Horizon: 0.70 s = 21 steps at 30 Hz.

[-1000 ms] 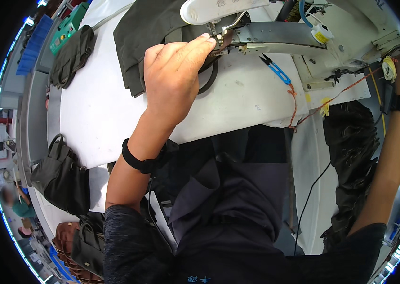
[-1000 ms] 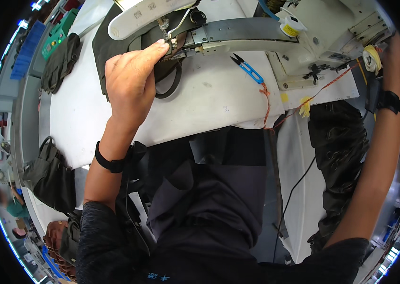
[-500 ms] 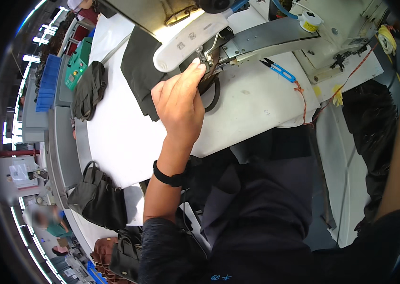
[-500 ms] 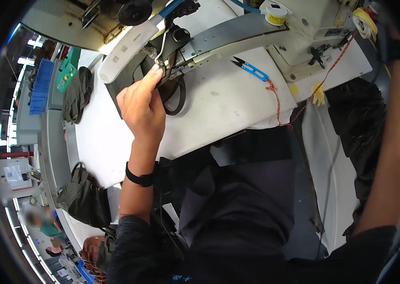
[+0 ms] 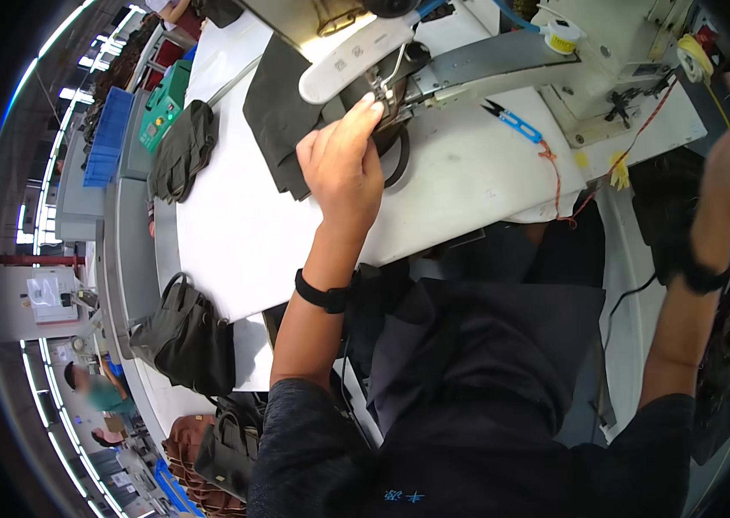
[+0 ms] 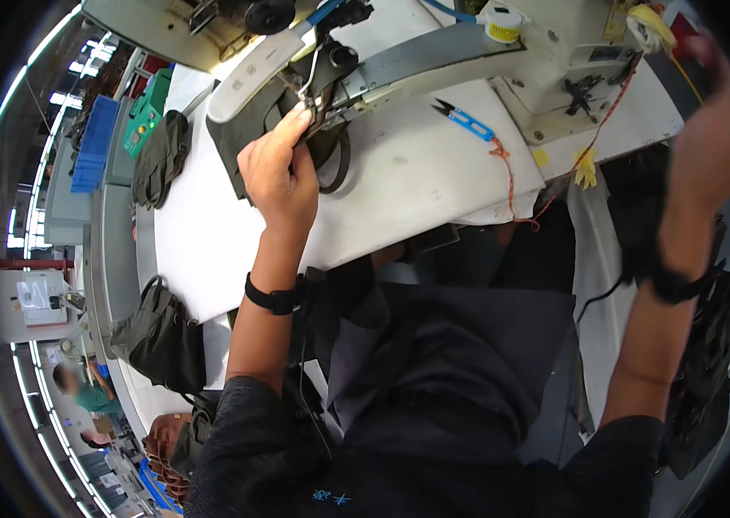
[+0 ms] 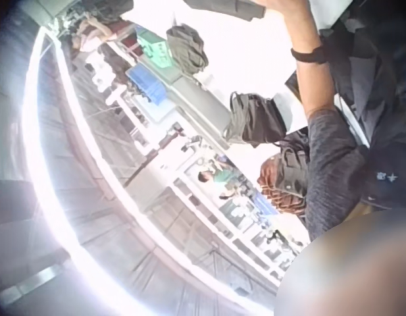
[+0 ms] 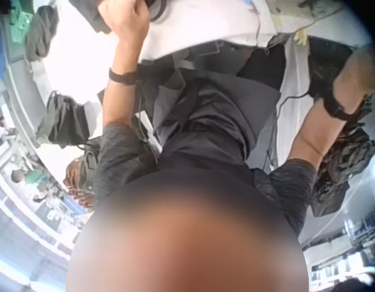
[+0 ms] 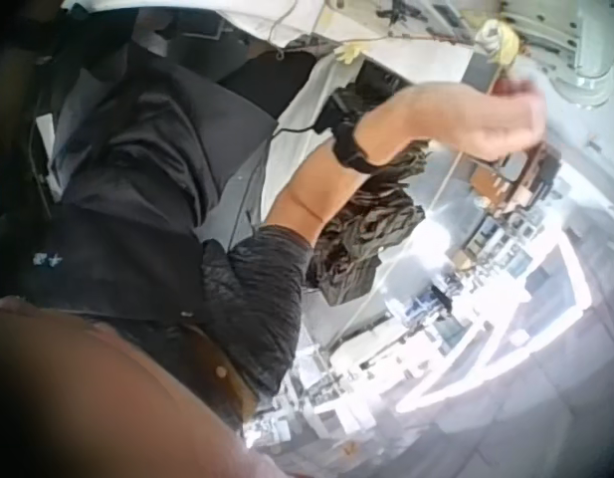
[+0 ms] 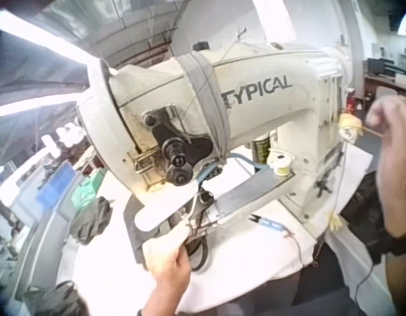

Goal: Sewing the lining and handles onto a canvas tote bag using an industrial sewing machine.

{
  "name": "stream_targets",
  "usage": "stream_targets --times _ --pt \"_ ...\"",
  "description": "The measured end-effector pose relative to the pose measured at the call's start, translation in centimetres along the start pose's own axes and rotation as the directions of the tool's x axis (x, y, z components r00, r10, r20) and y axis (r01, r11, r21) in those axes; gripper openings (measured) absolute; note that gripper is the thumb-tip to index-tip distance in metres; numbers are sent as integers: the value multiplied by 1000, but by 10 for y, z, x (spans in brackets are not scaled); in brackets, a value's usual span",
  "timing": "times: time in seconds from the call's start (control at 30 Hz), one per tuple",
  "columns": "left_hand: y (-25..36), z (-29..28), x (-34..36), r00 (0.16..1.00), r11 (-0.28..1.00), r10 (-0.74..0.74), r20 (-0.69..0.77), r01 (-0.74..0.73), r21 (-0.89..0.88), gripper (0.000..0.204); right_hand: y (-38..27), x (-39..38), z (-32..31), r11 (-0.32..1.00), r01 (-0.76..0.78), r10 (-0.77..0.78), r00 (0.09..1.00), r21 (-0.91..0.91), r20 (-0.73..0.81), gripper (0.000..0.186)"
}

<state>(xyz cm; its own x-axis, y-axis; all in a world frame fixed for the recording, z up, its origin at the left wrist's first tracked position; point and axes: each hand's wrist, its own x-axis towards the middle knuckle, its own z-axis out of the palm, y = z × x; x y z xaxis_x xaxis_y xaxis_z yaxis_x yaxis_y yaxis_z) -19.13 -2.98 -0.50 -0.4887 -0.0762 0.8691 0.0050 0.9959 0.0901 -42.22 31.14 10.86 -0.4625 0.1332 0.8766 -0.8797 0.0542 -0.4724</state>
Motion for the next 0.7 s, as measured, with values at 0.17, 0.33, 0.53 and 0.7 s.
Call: stream_targets --times 0.17,0.33,0.53,0.7 --pt "-1 0 -2 1000 1000 22 14 -22 -5 42 -43 -118 119 985 -40 -58 839 168 540 14" --pt "0 1 -4 1000 1000 5 -3 -5 -16 43 -62 -134 196 902 -379 219 813 205 539 17" --pt "-2 6 -7 1000 1000 -15 -20 14 -22 43 -66 -129 193 868 -495 372 705 43 605 30" --pt "-4 4 -6 1000 999 -8 -14 7 -42 43 -62 -153 207 993 -91 111 922 -69 371 19"
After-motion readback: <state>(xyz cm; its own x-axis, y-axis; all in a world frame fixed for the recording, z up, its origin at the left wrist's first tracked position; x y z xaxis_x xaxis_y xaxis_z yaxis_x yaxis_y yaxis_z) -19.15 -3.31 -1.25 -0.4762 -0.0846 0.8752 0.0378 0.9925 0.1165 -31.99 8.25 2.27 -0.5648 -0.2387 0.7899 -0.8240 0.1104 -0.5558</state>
